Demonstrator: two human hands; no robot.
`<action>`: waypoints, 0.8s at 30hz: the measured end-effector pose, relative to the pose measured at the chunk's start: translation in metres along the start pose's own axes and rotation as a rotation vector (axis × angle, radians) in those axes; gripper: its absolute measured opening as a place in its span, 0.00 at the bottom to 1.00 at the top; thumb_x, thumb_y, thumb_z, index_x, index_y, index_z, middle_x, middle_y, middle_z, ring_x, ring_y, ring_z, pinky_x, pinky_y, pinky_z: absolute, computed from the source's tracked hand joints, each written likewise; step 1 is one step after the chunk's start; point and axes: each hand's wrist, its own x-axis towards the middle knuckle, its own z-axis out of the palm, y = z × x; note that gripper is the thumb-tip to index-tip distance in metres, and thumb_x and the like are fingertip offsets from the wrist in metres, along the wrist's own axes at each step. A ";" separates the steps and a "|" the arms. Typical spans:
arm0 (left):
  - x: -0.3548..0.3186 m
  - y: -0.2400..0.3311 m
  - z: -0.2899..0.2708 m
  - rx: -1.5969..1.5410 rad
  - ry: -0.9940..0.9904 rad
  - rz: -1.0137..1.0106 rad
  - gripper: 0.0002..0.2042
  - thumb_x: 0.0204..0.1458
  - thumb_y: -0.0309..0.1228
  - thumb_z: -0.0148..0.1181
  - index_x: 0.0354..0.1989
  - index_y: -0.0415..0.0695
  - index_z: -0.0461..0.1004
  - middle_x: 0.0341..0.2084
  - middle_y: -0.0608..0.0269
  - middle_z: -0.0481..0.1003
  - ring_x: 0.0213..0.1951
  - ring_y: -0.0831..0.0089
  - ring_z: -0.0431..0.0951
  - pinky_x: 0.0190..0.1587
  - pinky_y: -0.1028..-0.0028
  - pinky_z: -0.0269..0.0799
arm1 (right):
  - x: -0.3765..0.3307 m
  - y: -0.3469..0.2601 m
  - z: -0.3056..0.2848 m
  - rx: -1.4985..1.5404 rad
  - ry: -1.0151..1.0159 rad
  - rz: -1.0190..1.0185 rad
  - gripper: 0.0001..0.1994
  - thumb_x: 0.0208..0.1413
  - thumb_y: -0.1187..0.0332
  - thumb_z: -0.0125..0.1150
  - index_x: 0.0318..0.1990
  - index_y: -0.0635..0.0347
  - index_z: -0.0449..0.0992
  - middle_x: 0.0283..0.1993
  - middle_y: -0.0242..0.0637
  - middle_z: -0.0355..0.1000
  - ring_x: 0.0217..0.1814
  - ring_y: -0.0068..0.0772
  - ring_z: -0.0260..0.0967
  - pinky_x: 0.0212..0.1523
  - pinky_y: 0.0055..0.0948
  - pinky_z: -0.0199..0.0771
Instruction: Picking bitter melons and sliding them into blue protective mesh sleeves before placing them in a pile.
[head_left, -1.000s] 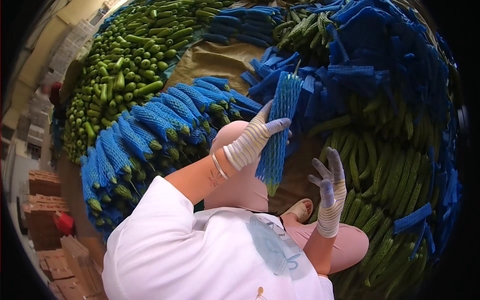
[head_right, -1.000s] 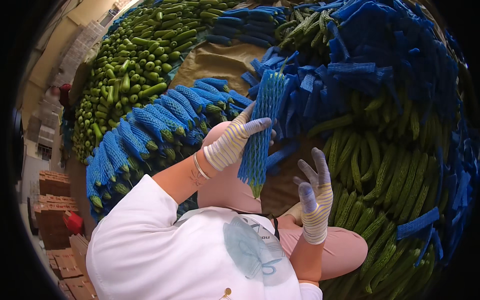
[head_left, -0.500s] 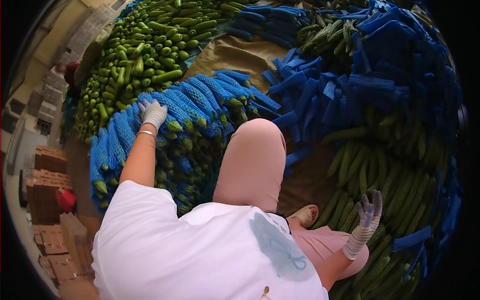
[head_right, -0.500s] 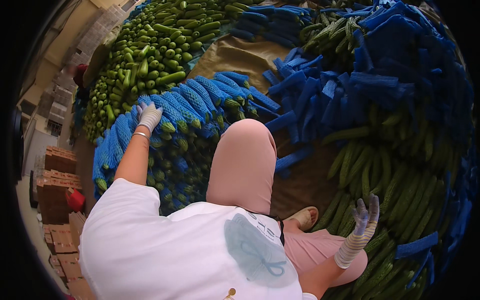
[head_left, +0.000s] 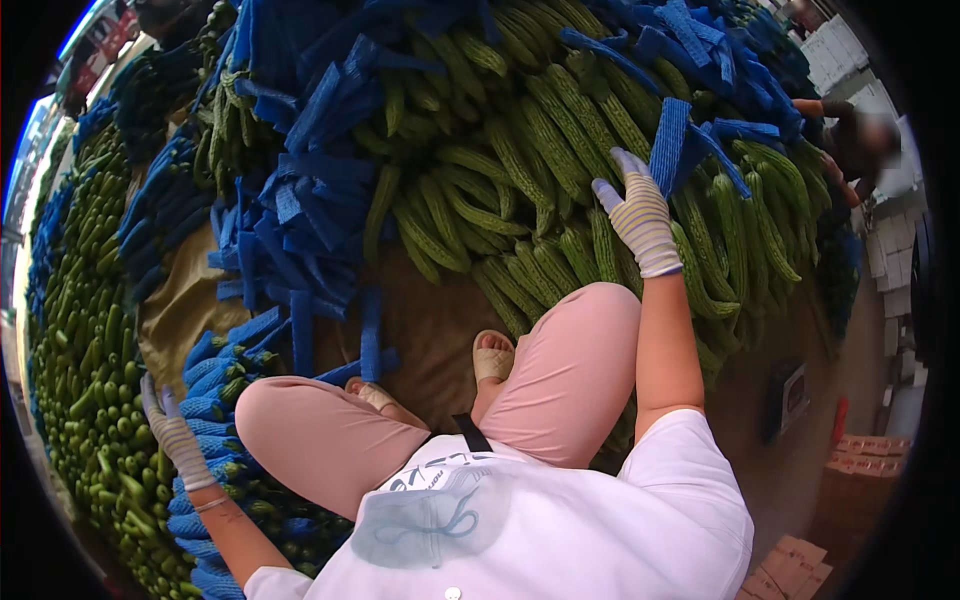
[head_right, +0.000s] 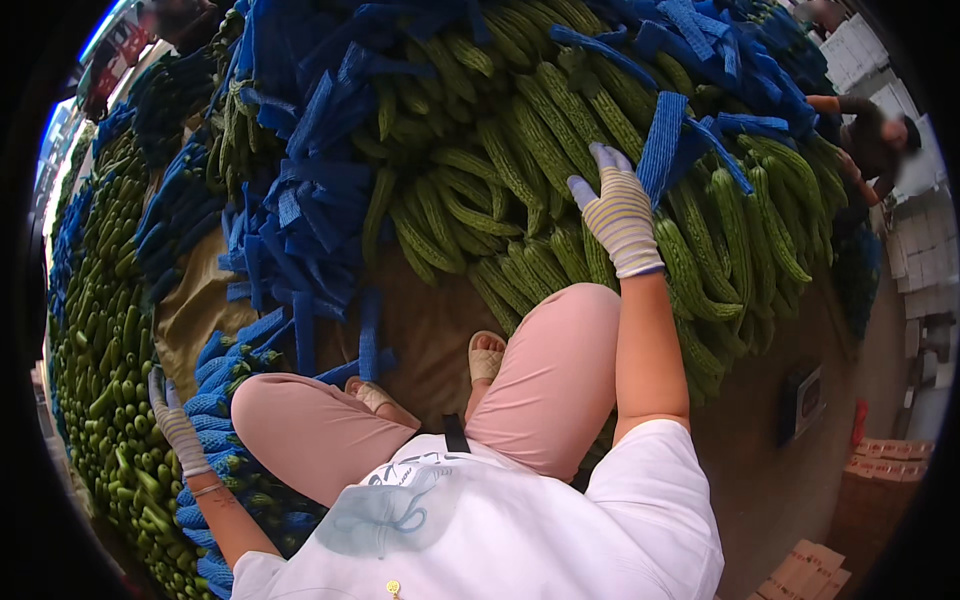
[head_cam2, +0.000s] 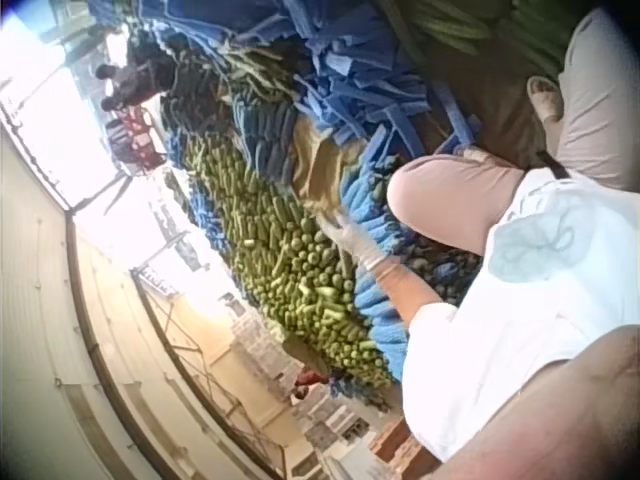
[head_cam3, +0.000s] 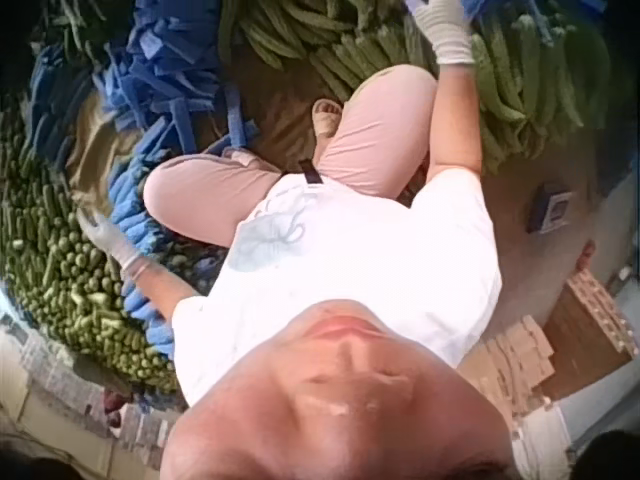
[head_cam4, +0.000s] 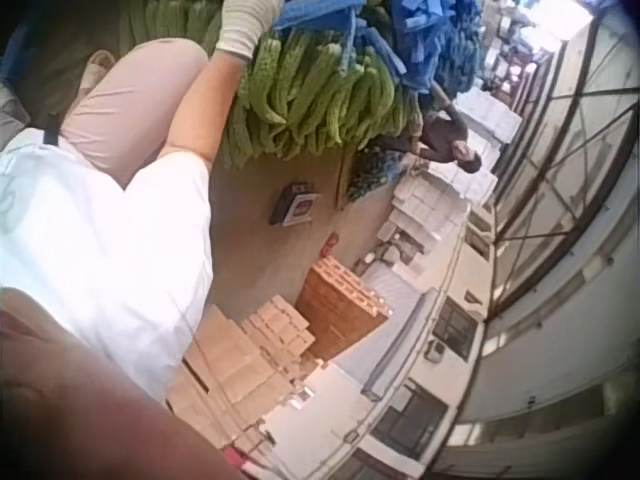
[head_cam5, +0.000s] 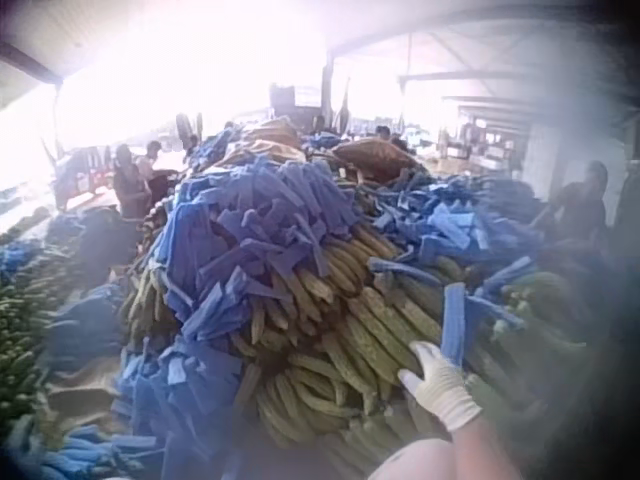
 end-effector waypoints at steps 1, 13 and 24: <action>0.000 0.040 0.029 -0.231 -0.072 -0.032 0.20 0.58 0.31 0.49 0.57 0.36 0.64 0.56 0.53 0.65 0.57 0.66 0.64 0.59 0.71 0.58 | 0.006 0.016 -0.005 -0.161 0.052 0.090 0.30 0.49 0.56 0.59 0.58 0.59 0.63 0.62 0.50 0.57 0.61 0.53 0.57 0.59 0.43 0.60; -0.050 0.231 0.168 -0.673 -0.657 0.172 0.15 0.54 0.21 0.51 0.51 0.36 0.70 0.44 0.58 0.74 0.47 0.73 0.72 0.52 0.78 0.65 | 0.018 0.046 0.023 0.834 0.299 0.328 0.17 0.54 0.63 0.59 0.48 0.64 0.73 0.45 0.36 0.72 0.45 0.26 0.68 0.47 0.26 0.68; -0.098 0.292 0.198 -0.786 -0.797 0.384 0.28 0.45 0.24 0.64 0.57 0.41 0.61 0.41 0.62 0.69 0.43 0.74 0.70 0.48 0.74 0.66 | -0.084 -0.168 0.046 1.866 -0.255 0.417 0.26 0.56 0.63 0.57 0.59 0.70 0.60 0.52 0.38 0.67 0.52 0.25 0.64 0.57 0.24 0.61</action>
